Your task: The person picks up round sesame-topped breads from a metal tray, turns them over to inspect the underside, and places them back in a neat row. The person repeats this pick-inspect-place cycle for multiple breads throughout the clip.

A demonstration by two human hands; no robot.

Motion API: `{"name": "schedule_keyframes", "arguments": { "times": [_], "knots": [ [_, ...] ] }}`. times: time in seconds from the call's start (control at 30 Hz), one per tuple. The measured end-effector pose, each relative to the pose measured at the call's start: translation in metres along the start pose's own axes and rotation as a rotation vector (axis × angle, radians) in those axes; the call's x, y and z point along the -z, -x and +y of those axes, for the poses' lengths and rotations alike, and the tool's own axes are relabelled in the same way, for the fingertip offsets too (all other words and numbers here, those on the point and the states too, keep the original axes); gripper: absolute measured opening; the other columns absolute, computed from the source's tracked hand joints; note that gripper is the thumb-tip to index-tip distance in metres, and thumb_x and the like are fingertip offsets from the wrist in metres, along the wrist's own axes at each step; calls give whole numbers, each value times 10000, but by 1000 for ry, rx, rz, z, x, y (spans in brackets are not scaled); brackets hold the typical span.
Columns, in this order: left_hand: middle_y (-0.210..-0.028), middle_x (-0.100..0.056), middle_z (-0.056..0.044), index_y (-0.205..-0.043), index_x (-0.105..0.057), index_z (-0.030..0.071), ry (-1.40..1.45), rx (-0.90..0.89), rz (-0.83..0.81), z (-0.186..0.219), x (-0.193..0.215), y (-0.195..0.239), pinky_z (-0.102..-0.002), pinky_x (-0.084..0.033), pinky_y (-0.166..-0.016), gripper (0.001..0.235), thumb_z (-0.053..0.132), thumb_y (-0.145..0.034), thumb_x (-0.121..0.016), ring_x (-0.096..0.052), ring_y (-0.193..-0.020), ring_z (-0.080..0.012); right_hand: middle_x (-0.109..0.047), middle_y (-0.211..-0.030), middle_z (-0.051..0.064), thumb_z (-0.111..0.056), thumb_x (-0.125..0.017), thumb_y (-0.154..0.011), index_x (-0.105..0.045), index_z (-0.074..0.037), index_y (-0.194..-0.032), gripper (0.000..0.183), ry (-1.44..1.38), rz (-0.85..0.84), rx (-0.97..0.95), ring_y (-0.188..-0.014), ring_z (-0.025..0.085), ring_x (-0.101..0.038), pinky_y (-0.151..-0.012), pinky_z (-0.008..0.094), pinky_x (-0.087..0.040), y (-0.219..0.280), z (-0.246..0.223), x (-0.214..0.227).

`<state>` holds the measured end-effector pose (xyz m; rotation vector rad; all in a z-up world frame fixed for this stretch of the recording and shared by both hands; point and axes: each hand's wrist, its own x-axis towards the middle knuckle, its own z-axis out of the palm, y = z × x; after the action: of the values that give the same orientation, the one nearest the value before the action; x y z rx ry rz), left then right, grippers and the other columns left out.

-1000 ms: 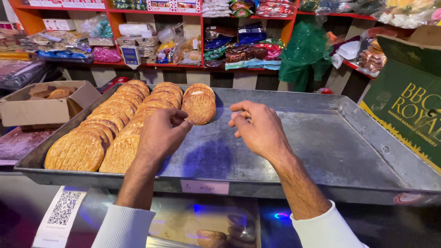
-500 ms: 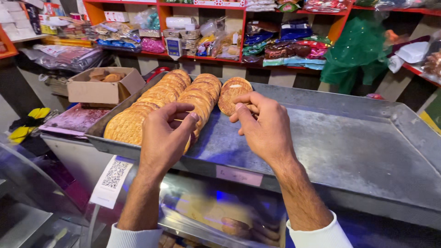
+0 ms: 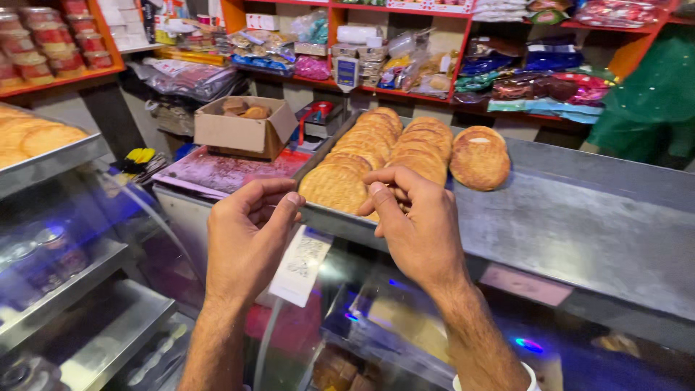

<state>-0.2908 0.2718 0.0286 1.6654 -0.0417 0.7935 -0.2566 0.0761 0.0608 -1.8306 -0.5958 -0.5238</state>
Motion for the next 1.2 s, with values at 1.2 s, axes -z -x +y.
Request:
{"name": "schedule_keyframes", "arguments": {
  "times": [1.2],
  "knots": [
    [-747,-758,-113,-1017,-797,46,-381,137,720,-43,482,33,-247,-602,-619,159,77,-962,-652,-693,-652,-118,-731,-575,56,-144,-644,-949,-790,-97,-921,155,-447,-538,242,-435,115,-603,-461,241,-493,30,-191,-480]
  ]
}}
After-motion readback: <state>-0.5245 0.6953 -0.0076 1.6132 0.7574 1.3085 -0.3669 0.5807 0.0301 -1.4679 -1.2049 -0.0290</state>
